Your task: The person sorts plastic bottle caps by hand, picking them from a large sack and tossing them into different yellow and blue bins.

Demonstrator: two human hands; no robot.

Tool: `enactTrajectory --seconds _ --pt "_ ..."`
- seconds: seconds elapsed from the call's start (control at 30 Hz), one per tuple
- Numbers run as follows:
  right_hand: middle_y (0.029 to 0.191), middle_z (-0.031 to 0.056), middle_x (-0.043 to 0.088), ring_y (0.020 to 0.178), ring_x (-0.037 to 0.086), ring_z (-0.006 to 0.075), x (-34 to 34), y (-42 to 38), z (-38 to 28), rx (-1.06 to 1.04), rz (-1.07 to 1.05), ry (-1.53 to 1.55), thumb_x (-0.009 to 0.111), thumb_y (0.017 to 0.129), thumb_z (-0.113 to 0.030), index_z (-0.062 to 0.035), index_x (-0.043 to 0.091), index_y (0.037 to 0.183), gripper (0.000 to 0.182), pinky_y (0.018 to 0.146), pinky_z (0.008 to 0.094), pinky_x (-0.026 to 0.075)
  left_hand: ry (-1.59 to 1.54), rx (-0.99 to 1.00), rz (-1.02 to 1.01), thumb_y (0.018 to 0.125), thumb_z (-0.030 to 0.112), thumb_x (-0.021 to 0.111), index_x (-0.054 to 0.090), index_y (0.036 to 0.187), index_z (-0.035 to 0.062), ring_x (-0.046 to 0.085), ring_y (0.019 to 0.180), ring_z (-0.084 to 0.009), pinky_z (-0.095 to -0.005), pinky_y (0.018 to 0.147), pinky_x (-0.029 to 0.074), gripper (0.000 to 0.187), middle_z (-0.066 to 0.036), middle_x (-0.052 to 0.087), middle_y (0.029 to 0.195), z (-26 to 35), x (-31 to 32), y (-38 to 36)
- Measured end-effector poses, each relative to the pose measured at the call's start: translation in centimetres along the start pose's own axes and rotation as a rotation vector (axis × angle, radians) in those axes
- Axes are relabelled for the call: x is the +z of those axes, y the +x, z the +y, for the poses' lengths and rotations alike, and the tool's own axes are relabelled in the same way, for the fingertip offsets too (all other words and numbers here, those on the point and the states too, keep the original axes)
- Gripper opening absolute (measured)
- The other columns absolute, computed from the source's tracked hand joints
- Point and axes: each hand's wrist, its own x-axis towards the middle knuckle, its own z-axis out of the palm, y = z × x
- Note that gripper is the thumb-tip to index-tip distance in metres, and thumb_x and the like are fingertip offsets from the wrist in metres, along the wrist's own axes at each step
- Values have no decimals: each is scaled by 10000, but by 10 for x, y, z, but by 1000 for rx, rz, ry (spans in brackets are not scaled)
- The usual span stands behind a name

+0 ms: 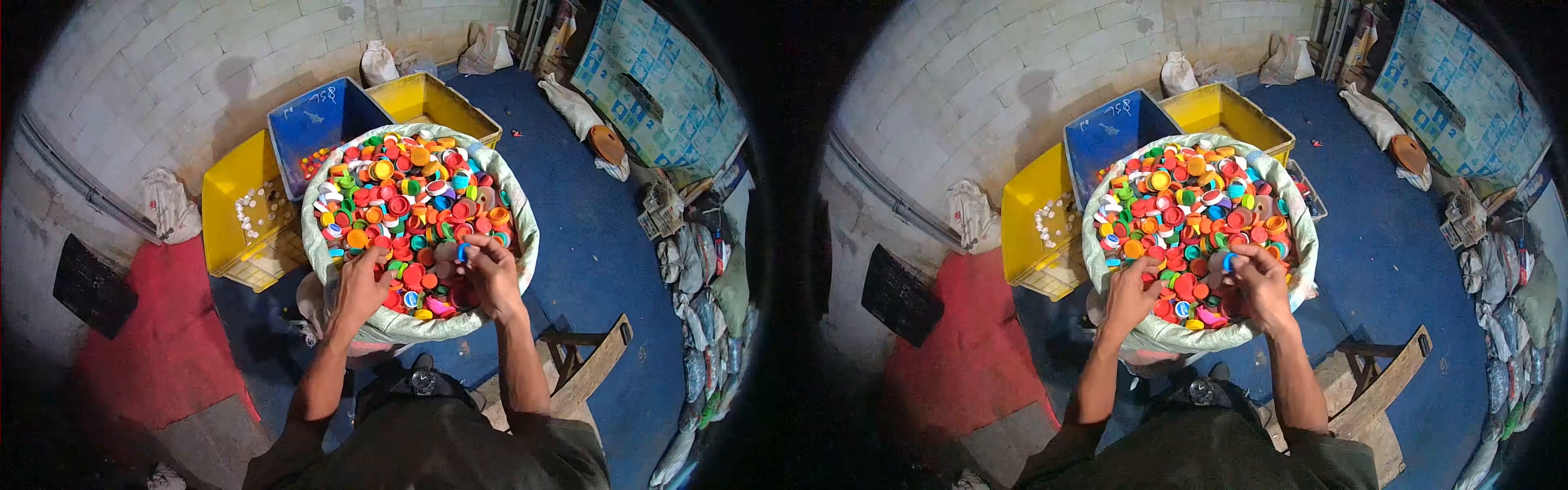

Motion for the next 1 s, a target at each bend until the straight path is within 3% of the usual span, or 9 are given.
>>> enactTrajectory --seconds 0.13,0.47,0.57,0.67,0.7,0.83,0.93,0.97,1.0 --pt "952 100 613 893 607 198 -6 -15 -5 52 35 424 543 866 -78 11 569 1096 248 773 333 522 93 -1 -16 759 54 714 572 1082 1 659 878 -355 -430 769 499 357 -163 686 930 -1 6 4" --pt "853 16 579 675 482 102 0 -14 -6 3 74 230 604 836 -44 -32 577 1033 199 633 266 413 -93 -145 -149 755 57 727 597 1033 -2 662 771 -283 -380 693 502 312 -150 674 849 -7 6 11" --pt "784 -7 570 665 506 109 -5 -6 0 -16 70 -89 626 836 -42 -18 597 1006 174 643 272 435 -239 -220 -196 765 45 730 617 1028 -13 639 751 -172 -318 665 495 292 -102 671 823 -19 6 10" --pt "757 15 595 668 554 132 3 6 -1 -352 56 -803 639 828 -51 3 611 981 165 650 297 469 -397 -209 -141 781 14 717 630 1017 -22 605 773 -109 -275 661 481 254 -65 664 838 -27 3 9" --pt "799 104 645 710 626 203 7 8 -8 -355 15 -929 638 820 -73 17 615 988 192 681 343 499 -415 -200 -134 784 7 713 632 1010 -22 600 780 -106 -267 671 480 242 -60 661 849 -28 1 9" --pt "876 242 647 793 655 376 27 13 -17 -256 -11 -1128 635 803 -89 14 607 1018 239 705 428 503 -503 -209 -78 783 -3 715 642 994 -11 579 790 -87 -229 711 470 224 -35 643 857 -19 -13 8" --pt "880 243 647 814 643 412 26 24 -9 -367 -118 -1204 641 793 -95 12 602 1002 238 711 463 495 -678 -231 -6 788 9 720 646 989 3 576 784 -87 -223 726 467 215 -27 637 855 -22 -17 5" --pt "781 201 651 720 660 322 27 25 -10 -360 -142 -1268 624 818 -103 -8 609 1092 290 690 406 509 -753 -234 17 792 13 720 646 987 8 578 781 -89 -226 729 467 209 -26 637 857 -24 -18 4" --pt "784 201 653 728 658 341 27 30 -6 -411 -140 -1327 622 813 -100 -16 612 1079 278 689 418 507 -763 -236 39 792 12 722 646 987 3 585 788 -94 -231 742 473 209 -33 644 867 -25 -19 4"
